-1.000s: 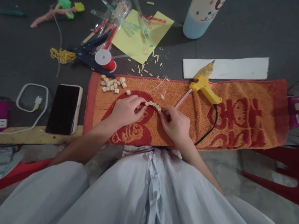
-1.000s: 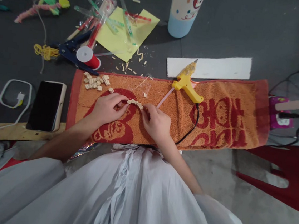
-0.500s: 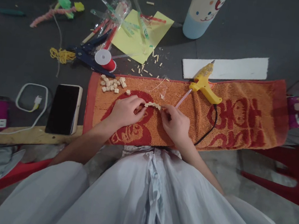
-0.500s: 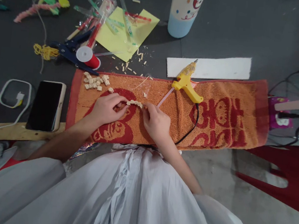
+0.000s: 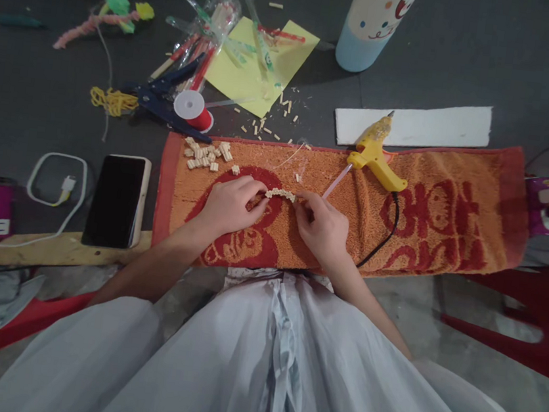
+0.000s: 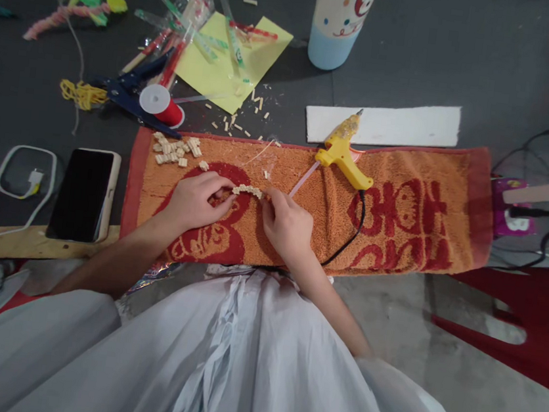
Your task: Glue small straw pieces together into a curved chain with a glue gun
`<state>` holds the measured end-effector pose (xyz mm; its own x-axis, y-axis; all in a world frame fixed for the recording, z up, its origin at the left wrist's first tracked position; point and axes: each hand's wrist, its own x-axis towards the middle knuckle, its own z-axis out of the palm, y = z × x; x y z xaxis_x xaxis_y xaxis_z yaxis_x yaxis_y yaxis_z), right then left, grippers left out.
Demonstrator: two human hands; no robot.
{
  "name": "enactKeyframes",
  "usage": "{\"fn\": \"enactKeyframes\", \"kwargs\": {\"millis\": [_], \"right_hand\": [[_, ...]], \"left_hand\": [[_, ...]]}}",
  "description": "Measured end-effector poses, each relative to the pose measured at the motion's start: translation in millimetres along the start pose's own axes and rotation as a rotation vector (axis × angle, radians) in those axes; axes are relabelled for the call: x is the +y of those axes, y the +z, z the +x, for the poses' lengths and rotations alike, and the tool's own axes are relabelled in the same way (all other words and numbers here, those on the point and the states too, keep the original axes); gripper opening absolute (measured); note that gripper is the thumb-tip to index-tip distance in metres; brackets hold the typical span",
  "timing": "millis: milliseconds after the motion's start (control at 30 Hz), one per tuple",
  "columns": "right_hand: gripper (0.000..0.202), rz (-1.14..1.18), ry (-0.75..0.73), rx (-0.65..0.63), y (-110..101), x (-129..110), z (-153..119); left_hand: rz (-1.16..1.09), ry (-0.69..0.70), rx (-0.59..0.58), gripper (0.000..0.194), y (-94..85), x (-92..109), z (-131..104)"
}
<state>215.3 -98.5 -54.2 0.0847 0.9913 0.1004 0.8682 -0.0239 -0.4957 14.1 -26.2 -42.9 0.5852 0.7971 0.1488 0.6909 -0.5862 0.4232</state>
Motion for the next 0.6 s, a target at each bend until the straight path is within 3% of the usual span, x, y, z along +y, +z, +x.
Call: {"fn": "enactKeyframes", "kwargs": {"millis": [600], "right_hand": [[0.029, 0.001, -0.021, 0.009, 1.3, 2.3, -0.7]], "left_hand": [[0.015, 0.007, 0.002, 0.016, 0.2, -0.4, -0.3]]}}
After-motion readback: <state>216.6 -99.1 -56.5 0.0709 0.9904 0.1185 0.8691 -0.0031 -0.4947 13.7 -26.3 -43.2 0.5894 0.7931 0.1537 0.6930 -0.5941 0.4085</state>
